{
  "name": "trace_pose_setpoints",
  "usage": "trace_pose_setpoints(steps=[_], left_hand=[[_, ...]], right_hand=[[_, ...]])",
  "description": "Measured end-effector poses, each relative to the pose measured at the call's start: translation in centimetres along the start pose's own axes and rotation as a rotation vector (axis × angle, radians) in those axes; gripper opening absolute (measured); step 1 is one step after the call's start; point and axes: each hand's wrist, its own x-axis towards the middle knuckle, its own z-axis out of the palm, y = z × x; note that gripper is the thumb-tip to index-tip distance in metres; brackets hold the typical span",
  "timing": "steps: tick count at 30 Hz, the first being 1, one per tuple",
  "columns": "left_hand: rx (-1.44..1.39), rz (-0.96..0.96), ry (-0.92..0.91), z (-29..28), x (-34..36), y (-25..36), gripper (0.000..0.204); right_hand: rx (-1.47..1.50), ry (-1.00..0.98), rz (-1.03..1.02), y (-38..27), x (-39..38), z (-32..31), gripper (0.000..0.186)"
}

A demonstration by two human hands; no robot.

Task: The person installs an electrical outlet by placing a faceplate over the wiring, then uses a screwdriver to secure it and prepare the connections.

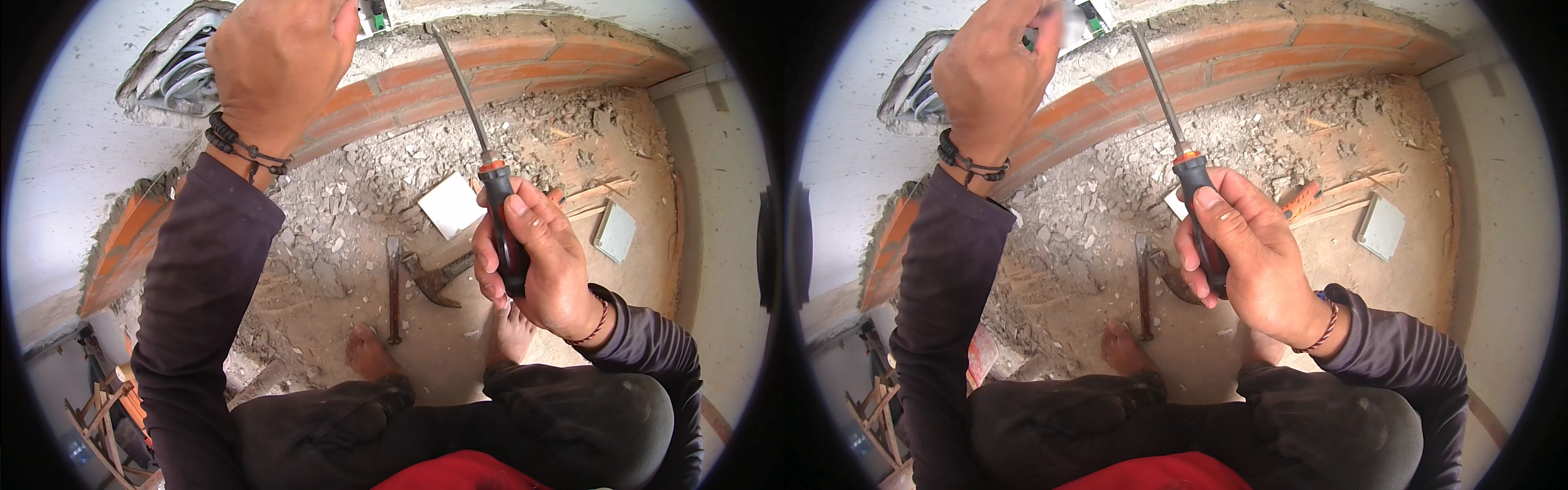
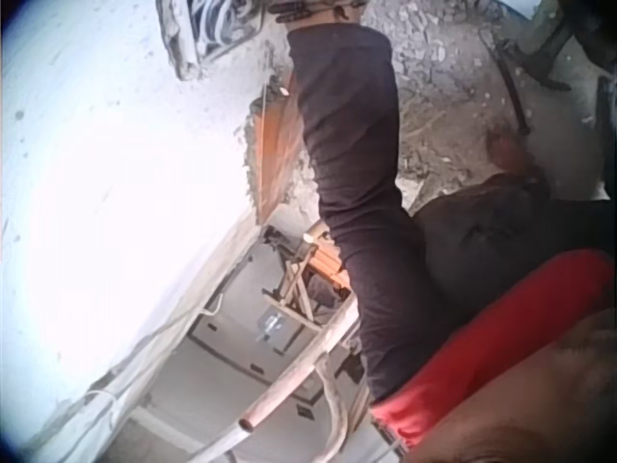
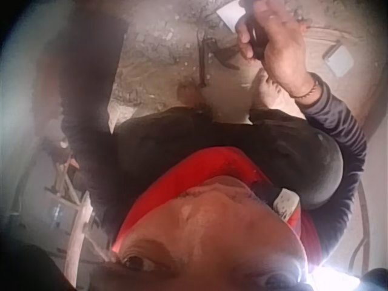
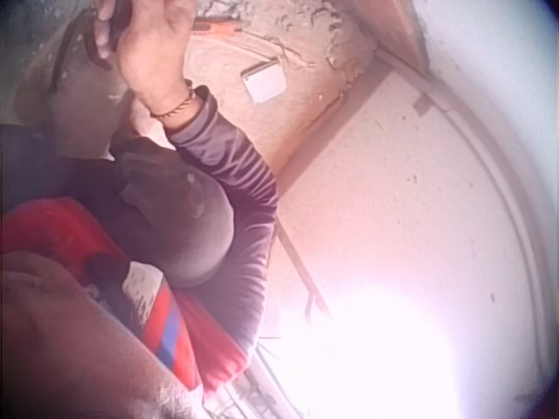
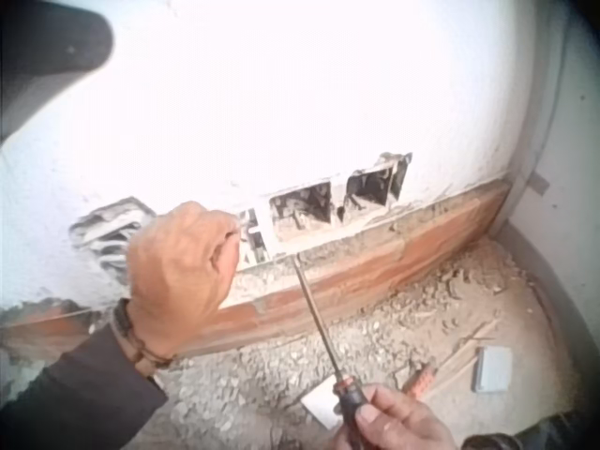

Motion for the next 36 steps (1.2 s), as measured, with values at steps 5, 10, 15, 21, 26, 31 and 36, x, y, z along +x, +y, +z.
trace_pose_setpoints(steps=[5, 10, 15, 21, 26, 31, 36], left_hand=[[-0.003, 0.031, 0.026, -0.2, 0.3, 0.0, 0.004], [0.048, 0.117, 0.052, -0.1, 0.5, -0.1, 0.004], [0.05, 0.054, -0.013, 0.2, 0.1, -0.2, 0.008], [0.088, 0.087, -0.121, -0.3, 0.5, 0.0, 0.01], [0.054, 0.141, -0.096, -0.9, 0.9, 0.0, 0.01], [0.046, 0.123, -0.17, -1.2, 0.7, -0.4, 0.009], [-0.122, 0.165, 0.055, -0.4, 0.4, -0.4, 0.011]], right_hand=[[-0.009, -0.008, 0.012, 0.0, 0.2, -0.1, 0.033], [-0.034, -0.008, 0.024, 0.0, 0.2, -0.1, 0.032], [-0.017, -0.027, 0.063, -0.2, 0.5, -0.2, 0.028], [-0.242, 0.016, 0.033, -0.3, 2.7, -0.2, 0.027], [-0.339, 0.016, -0.073, -0.4, 4.5, -0.2, 0.031], [-0.458, 0.043, -0.106, -0.7, 5.6, -0.4, 0.035], [-0.538, 0.034, -0.149, -0.8, 5.9, -0.7, 0.035]])
